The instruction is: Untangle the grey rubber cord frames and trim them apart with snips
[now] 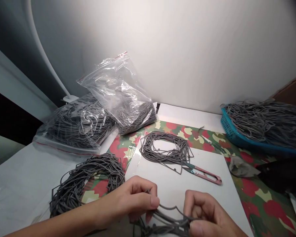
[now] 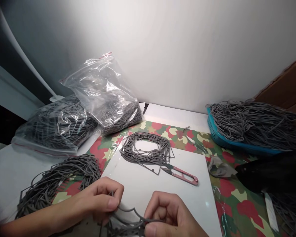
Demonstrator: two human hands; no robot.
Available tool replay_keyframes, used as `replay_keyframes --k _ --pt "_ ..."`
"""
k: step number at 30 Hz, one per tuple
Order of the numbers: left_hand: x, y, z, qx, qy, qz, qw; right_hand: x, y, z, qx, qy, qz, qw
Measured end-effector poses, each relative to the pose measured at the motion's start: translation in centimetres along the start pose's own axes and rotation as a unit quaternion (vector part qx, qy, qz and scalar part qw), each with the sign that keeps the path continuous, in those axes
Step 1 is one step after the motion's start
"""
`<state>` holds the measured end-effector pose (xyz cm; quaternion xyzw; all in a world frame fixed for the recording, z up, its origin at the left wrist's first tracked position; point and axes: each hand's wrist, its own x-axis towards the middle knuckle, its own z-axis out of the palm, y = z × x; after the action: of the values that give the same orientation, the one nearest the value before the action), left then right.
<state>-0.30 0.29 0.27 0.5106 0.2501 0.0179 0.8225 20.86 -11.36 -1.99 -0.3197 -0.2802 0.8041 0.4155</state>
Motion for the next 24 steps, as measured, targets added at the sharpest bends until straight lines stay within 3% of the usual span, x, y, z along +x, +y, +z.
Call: replay_keyframes --k 3,7,10,12,17,24 --pt "-0.3 0.1 0.2 0.069 0.012 0.023 0.997 -0.1 0.0 0.1 -0.008 0.004 0.001 1.0" --pt "-1.3 0.2 0.7 0.226 0.063 0.149 0.961 -0.3 -0.3 0.6 -0.044 0.031 0.007 0.999" --pt "-2.0 0.2 0.9 0.241 0.105 0.196 0.945 -0.2 -0.2 0.9 -0.084 0.057 0.03 0.994" --pt "-2.2 0.2 0.8 0.243 0.095 0.189 0.947 -0.1 0.0 1.0 -0.103 0.063 0.039 0.992" --pt "-1.7 -0.3 1.0 0.232 -0.006 0.137 0.963 0.1 0.5 0.9 -0.116 0.071 0.035 0.99" --pt "-1.2 -0.4 1.6 0.262 -0.021 0.057 0.963 0.1 0.7 0.8 -0.14 0.07 0.034 0.987"
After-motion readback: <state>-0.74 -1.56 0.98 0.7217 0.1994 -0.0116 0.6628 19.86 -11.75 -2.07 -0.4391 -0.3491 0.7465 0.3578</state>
